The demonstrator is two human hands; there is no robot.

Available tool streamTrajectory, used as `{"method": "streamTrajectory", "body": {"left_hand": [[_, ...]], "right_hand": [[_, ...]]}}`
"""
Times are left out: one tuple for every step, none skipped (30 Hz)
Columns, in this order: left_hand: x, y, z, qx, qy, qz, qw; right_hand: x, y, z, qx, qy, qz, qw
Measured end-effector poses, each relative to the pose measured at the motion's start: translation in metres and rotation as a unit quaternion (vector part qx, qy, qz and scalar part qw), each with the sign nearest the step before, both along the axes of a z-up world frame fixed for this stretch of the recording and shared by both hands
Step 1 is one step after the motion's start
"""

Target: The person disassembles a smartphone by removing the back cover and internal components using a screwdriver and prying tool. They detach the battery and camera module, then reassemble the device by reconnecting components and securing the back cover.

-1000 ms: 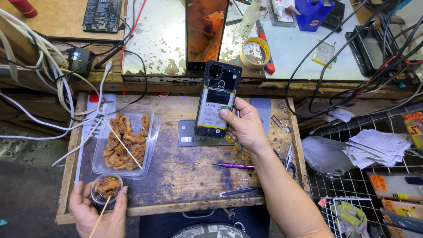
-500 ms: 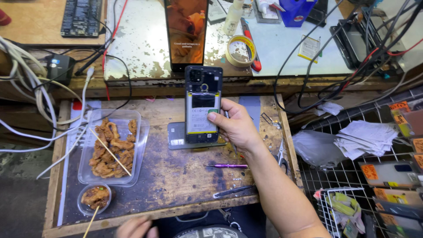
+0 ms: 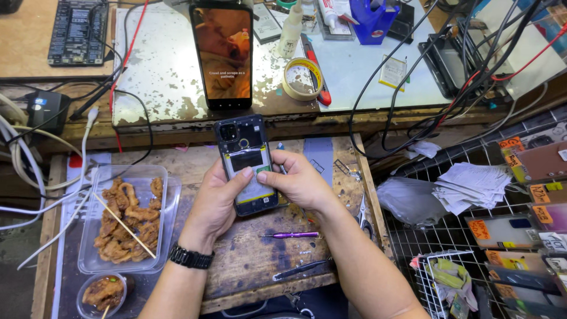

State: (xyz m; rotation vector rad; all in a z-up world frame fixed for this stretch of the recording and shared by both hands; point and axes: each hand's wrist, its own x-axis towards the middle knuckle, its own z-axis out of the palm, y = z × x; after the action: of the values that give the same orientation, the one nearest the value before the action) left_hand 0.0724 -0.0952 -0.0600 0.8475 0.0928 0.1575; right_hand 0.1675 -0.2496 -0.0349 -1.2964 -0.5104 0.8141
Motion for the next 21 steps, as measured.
{"method": "streamTrajectory", "body": {"left_hand": [[0.000,-0.001,-0.001,-0.006,0.002,-0.001,1.000],[0.001,-0.001,-0.003,-0.012,0.004,-0.001,1.000],[0.004,-0.001,-0.004,-0.018,0.004,-0.003,1.000],[0.006,0.000,-0.004,-0.022,0.004,-0.004,1.000],[0.008,0.002,-0.003,-0.026,0.004,-0.003,1.000],[0.009,0.004,-0.001,-0.030,0.004,-0.002,1.000],[0.010,0.006,0.001,-0.025,-0.003,-0.008,1.000],[0.010,0.008,0.003,-0.020,-0.010,-0.013,1.000],[0.012,0.009,0.005,-0.015,-0.019,-0.022,0.999],[0.013,0.009,0.008,-0.015,-0.024,-0.031,0.999],[0.012,0.009,0.010,-0.014,-0.028,-0.037,0.999],[0.011,0.009,0.012,-0.013,-0.033,-0.043,0.998],[0.010,0.008,0.013,-0.035,-0.032,-0.048,0.998],[0.010,0.007,0.013,-0.058,-0.032,-0.054,0.996],[0.008,0.006,0.012,-0.082,-0.029,-0.059,0.994],[0.007,0.005,0.011,-0.079,-0.025,-0.059,0.995],[0.007,0.005,0.009,-0.076,-0.023,-0.058,0.995],[0.006,0.005,0.008,-0.072,-0.021,-0.056,0.996],[0.006,0.005,0.007,-0.080,-0.017,-0.056,0.995],[0.006,0.005,0.006,-0.087,-0.013,-0.055,0.995],[0.006,0.005,0.006,-0.095,-0.009,-0.055,0.994]], "right_hand": [[0.001,-0.001,0.000,-0.008,-0.021,-0.010,1.000],[0.002,-0.002,0.001,-0.017,-0.043,-0.020,0.999],[0.005,-0.003,0.000,-0.025,-0.066,-0.031,0.997],[0.007,-0.005,0.000,-0.035,-0.089,-0.061,0.994],[0.008,-0.007,-0.001,-0.044,-0.112,-0.090,0.989],[0.009,-0.008,-0.001,-0.052,-0.135,-0.118,0.982],[0.009,-0.008,-0.001,-0.051,-0.173,-0.131,0.975],[0.009,-0.009,-0.001,-0.050,-0.211,-0.144,0.965],[0.010,-0.011,-0.001,-0.050,-0.251,-0.160,0.954],[0.010,-0.013,-0.001,-0.046,-0.221,-0.183,0.957],[0.009,-0.013,-0.001,-0.042,-0.192,-0.204,0.959],[0.008,-0.014,-0.001,-0.037,-0.162,-0.224,0.960],[0.008,-0.016,-0.001,-0.017,-0.173,-0.245,0.954],[0.008,-0.019,0.000,0.003,-0.185,-0.266,0.946],[0.007,-0.022,0.000,0.020,-0.194,-0.287,0.938],[0.007,-0.024,0.000,0.037,-0.219,-0.300,0.928],[0.007,-0.024,0.001,0.055,-0.243,-0.310,0.917],[0.006,-0.024,0.001,0.073,-0.268,-0.320,0.906],[0.005,-0.024,0.002,0.067,-0.247,-0.327,0.910],[0.003,-0.024,0.004,0.061,-0.227,-0.333,0.913],[0.002,-0.024,0.005,0.056,-0.207,-0.339,0.916]]}}
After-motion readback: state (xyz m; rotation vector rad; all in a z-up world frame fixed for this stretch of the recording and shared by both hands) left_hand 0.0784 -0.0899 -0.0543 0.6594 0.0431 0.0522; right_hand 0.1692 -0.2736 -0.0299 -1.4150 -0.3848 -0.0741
